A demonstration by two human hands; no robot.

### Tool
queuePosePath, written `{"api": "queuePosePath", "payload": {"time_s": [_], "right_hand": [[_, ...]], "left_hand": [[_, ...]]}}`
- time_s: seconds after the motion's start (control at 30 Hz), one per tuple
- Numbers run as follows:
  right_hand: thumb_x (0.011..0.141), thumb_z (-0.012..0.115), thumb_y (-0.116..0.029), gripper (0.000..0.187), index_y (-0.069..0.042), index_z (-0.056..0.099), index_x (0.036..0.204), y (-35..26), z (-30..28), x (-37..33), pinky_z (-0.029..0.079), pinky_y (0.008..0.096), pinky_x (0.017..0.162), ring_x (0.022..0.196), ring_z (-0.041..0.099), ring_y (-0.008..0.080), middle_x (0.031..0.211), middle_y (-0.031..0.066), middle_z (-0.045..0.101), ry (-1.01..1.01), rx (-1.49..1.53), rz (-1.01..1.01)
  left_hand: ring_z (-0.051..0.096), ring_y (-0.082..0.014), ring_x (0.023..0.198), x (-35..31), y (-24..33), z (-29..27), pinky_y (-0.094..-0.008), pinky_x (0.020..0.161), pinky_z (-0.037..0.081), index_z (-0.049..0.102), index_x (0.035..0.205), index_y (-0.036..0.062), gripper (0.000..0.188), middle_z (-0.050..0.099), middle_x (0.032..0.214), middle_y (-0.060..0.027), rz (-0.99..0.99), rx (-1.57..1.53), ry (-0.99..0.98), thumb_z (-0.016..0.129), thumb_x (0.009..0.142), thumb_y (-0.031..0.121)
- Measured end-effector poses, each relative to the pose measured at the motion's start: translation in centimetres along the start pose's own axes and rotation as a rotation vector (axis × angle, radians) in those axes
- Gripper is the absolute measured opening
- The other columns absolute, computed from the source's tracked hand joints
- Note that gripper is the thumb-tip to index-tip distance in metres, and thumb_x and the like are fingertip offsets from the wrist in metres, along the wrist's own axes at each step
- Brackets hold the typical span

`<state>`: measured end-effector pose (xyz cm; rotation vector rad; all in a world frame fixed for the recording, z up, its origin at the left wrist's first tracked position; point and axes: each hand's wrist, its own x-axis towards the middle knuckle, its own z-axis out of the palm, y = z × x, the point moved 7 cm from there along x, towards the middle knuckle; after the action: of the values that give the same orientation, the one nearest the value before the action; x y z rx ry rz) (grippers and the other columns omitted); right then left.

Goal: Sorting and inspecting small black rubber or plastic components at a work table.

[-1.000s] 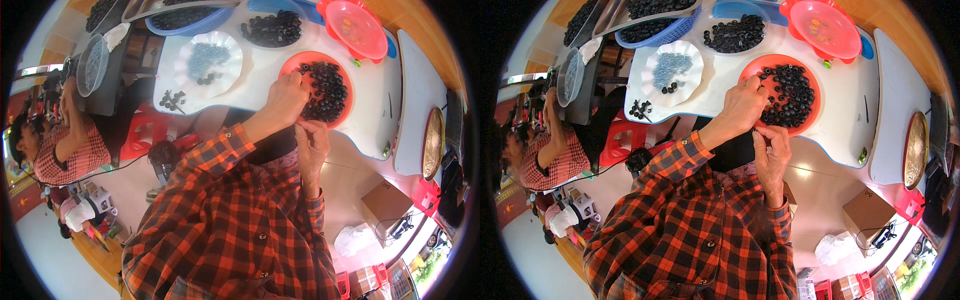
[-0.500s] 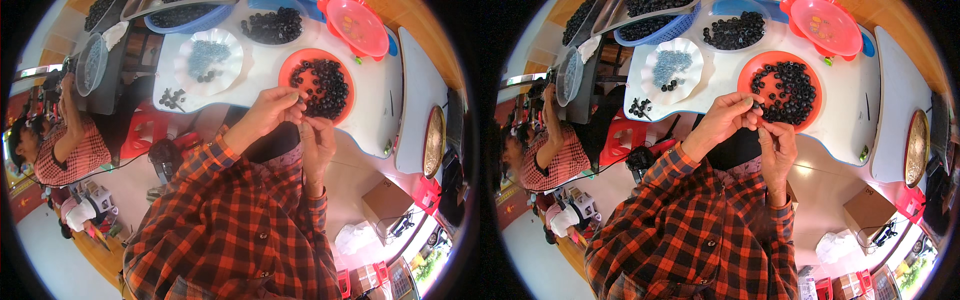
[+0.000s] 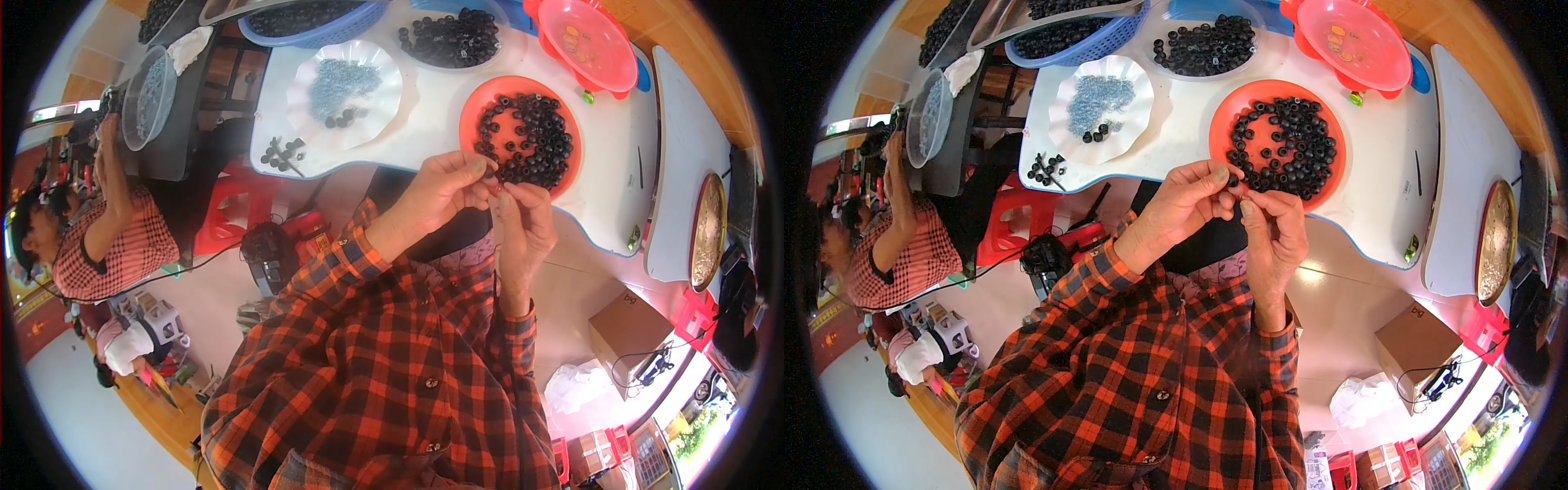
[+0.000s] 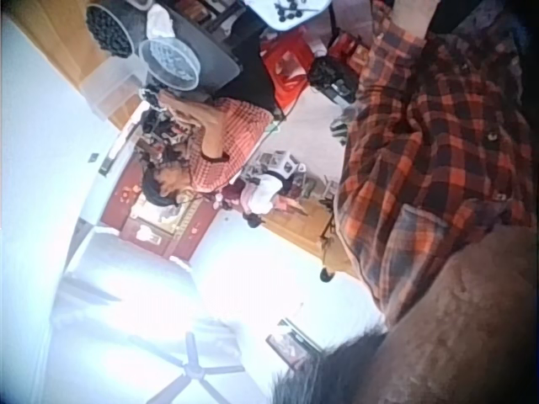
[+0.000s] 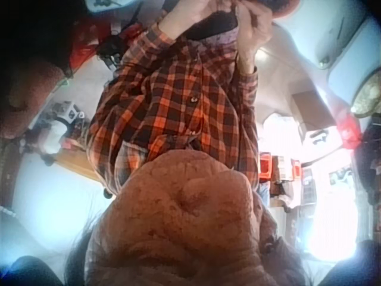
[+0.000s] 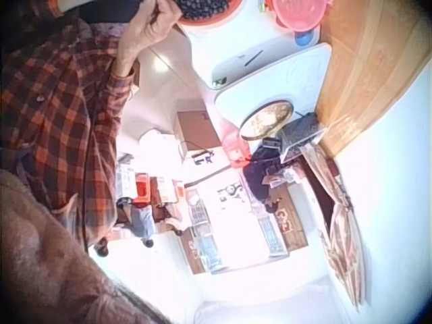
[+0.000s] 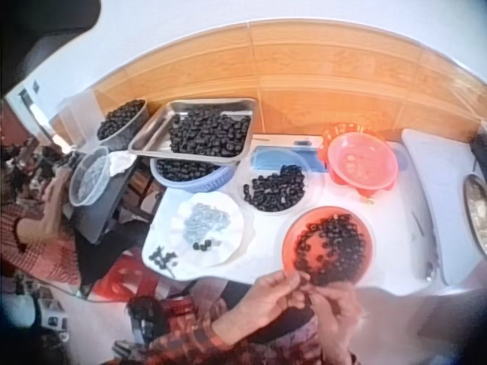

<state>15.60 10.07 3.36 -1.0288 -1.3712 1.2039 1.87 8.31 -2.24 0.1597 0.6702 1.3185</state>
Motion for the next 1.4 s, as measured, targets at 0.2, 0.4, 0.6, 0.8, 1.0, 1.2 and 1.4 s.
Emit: {"api": "queuePosePath", "payload": {"time_s": [0.2, 0.4, 0.6, 0.8, 1.0, 1.2, 1.4], "right_hand": [[0.087, 0.069, 0.004, 0.016, -0.002, 0.068, 0.102, 0.2, 0.4, 0.1, 0.047, 0.0212, 0.075, 0.086, 0.057, 0.0086, 0.101, 0.0037, 0.057, -0.011, -0.042, -0.012], [0.087, 0.070, 0.004, 0.016, -0.002, 0.069, 0.101, 0.3, 0.4, 0.0, 0.047, 0.0210, 0.073, 0.085, 0.056, 0.0079, 0.101, 0.0038, 0.058, -0.023, -0.074, -0.004], [0.087, 0.070, 0.005, 0.015, -0.001, 0.068, 0.101, 0.6, 0.6, -0.2, 0.047, 0.0192, 0.068, 0.079, 0.057, 0.0065, 0.100, 0.0037, 0.058, -0.090, -0.062, 0.048], [0.088, 0.068, 0.006, 0.013, 0.002, 0.067, 0.099, 1.4, 0.9, -0.2, 0.050, 0.0209, 0.067, 0.080, 0.060, 0.0081, 0.098, 0.0044, 0.057, -0.144, 0.037, 0.106], [0.088, 0.066, 0.009, 0.013, 0.003, 0.065, 0.099, 1.2, 1.3, -0.2, 0.053, 0.0237, 0.068, 0.079, 0.063, 0.0110, 0.099, 0.0060, 0.056, -0.163, 0.110, 0.099], [0.087, 0.066, 0.009, 0.013, 0.003, 0.064, 0.098, 1.1, 1.3, -0.3, 0.053, 0.0234, 0.067, 0.079, 0.064, 0.0108, 0.099, 0.0057, 0.056, -0.167, 0.037, 0.100], [0.087, 0.068, 0.008, 0.012, 0.002, 0.065, 0.097, 1.0, 1.5, -0.3, 0.050, 0.0226, 0.068, 0.079, 0.060, 0.0084, 0.098, 0.0038, 0.056, -0.157, 0.130, 0.127]], "left_hand": [[0.066, -0.0141, 0.072, -0.5, -0.5, 0.3, -0.0289, 0.066, 0.057, 0.064, 0.116, -0.0026, 0.025, 0.067, 0.087, -0.0070, 0.021, 0.042, -0.023, 0.057, 0.100, 0.015], [0.065, -0.0132, 0.074, -1.1, -0.3, 0.6, -0.0288, 0.067, 0.058, 0.064, 0.115, -0.0032, 0.023, 0.066, 0.088, -0.0069, 0.073, 0.114, -0.046, 0.055, 0.101, 0.013], [0.065, -0.0122, 0.074, -1.6, -0.1, 0.2, -0.0285, 0.067, 0.058, 0.064, 0.114, -0.0039, 0.022, 0.066, 0.089, -0.0068, 0.098, 0.298, -0.006, 0.053, 0.101, 0.011], [0.064, -0.0116, 0.074, -1.8, -0.2, -0.4, -0.0265, 0.067, 0.057, 0.064, 0.114, -0.0037, 0.020, 0.066, 0.090, -0.0064, 0.125, 0.326, -0.022, 0.053, 0.101, 0.008], [0.064, -0.0115, 0.074, -2.0, 0.4, -0.2, -0.0266, 0.067, 0.057, 0.064, 0.113, -0.0037, 0.020, 0.066, 0.090, -0.0064, 0.160, 0.468, -0.009, 0.053, 0.101, 0.008], [0.063, -0.0122, 0.073, -1.9, -0.1, -0.4, -0.0277, 0.066, 0.057, 0.064, 0.112, -0.0037, 0.021, 0.065, 0.089, -0.0063, 0.105, 0.288, -0.032, 0.053, 0.101, 0.011], [0.064, -0.0128, 0.073, -1.6, -0.6, -0.8, -0.0287, 0.065, 0.058, 0.064, 0.112, -0.0035, 0.021, 0.065, 0.089, -0.0067, 0.078, 0.195, -0.053, 0.053, 0.101, 0.012]]}}
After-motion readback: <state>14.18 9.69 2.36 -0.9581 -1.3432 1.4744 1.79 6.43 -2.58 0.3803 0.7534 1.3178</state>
